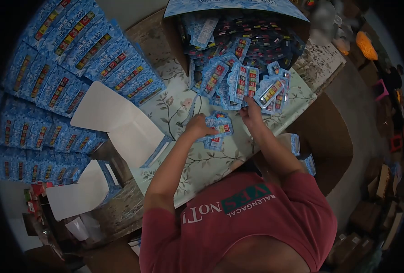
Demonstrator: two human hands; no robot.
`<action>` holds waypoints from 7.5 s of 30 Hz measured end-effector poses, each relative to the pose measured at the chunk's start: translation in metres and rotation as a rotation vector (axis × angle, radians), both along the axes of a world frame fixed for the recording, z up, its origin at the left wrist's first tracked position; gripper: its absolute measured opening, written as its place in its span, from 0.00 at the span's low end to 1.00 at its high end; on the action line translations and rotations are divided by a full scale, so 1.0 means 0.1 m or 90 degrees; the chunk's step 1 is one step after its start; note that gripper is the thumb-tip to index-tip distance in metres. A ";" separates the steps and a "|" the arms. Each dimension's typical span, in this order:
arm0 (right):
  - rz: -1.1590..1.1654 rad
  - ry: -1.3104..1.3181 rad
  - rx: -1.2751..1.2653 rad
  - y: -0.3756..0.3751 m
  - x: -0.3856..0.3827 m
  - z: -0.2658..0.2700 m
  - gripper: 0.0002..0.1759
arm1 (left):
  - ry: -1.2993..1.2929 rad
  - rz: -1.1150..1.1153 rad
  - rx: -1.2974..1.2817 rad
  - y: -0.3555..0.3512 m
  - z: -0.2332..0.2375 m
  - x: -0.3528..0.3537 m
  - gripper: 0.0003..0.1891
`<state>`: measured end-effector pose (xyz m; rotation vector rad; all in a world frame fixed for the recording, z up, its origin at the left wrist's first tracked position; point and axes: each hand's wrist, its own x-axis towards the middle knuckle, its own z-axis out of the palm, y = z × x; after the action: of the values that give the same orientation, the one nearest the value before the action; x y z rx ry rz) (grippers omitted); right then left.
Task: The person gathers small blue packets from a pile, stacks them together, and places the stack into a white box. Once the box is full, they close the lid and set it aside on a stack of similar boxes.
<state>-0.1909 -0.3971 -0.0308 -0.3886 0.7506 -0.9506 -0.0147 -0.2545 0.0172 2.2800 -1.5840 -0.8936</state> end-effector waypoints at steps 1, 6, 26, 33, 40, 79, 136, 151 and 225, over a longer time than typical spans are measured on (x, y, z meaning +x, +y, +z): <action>0.000 0.006 0.007 0.08 0.01 0.05 0.13 | -0.014 -0.004 -0.004 0.02 -0.02 0.01 0.41; 0.157 0.116 -0.014 0.27 -0.10 0.29 0.22 | -0.004 0.024 -0.080 0.18 0.07 -0.08 0.39; 0.060 1.077 -0.803 -0.12 -0.34 -0.08 0.43 | 0.513 0.280 -0.102 0.74 0.00 0.04 0.25; 0.058 1.060 -0.888 -0.01 -0.20 0.35 0.37 | 0.415 0.374 -0.120 1.25 0.13 0.26 0.15; 0.420 0.900 -1.145 0.53 -0.48 0.55 0.31 | 0.117 0.353 -0.218 1.73 0.27 0.00 0.09; 0.073 0.979 -1.200 -0.44 0.77 0.58 0.23 | 0.109 0.097 -0.445 1.51 -0.07 -0.24 0.12; 0.975 0.871 -1.168 0.04 1.44 0.72 0.41 | -0.108 0.037 -0.296 1.66 0.25 -0.61 0.34; 1.001 0.984 -0.929 -0.06 1.63 0.64 0.44 | -0.104 0.043 -0.313 1.69 0.24 -0.61 0.33; 0.744 0.542 -1.136 1.86 2.27 1.66 0.53 | 0.106 0.749 -0.701 2.42 0.01 0.67 0.17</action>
<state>0.0360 -0.2108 0.1356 -2.5553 0.0460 0.0114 0.0519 -0.0122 0.0180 1.6776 -0.2381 0.1297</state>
